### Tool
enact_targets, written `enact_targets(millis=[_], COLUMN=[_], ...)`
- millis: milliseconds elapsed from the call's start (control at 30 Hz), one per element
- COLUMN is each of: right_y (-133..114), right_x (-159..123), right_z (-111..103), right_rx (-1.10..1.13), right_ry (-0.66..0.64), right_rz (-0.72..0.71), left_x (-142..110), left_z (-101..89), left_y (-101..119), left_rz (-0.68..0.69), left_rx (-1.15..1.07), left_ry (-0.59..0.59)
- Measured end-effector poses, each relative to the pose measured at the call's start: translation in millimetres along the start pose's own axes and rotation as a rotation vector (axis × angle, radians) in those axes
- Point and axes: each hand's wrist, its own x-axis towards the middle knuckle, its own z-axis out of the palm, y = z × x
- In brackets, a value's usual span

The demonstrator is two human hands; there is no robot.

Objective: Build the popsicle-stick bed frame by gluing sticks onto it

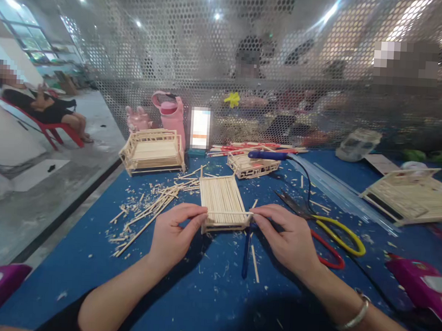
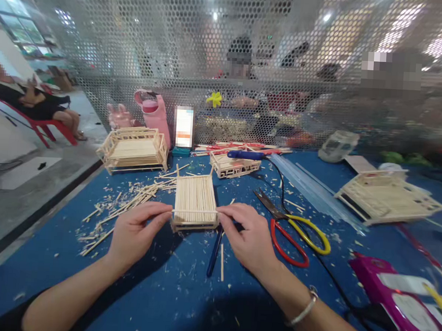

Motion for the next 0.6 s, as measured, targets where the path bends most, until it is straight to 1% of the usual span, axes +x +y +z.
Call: enact_targets(millis=[167, 400, 600], right_y=[2.1, 4.0, 3.1], right_x=[1.0, 0.7, -1.6], right_z=[0.4, 0.2, 1.5], right_rx=[-0.037, -0.102, -0.155], right_ry=[0.017, 0.041, 0.081], right_rz=[-0.097, -0.178, -0.217], left_x=[0.0, -0.9, -1.8], left_z=[-0.3, -1.4, -1.7], left_y=[-0.2, -2.5, -2.6], left_rz=[0.047, 0.094, 0.118], left_rx=[0.018, 0.038, 0.056], left_ry=[0.004, 0.004, -0.003])
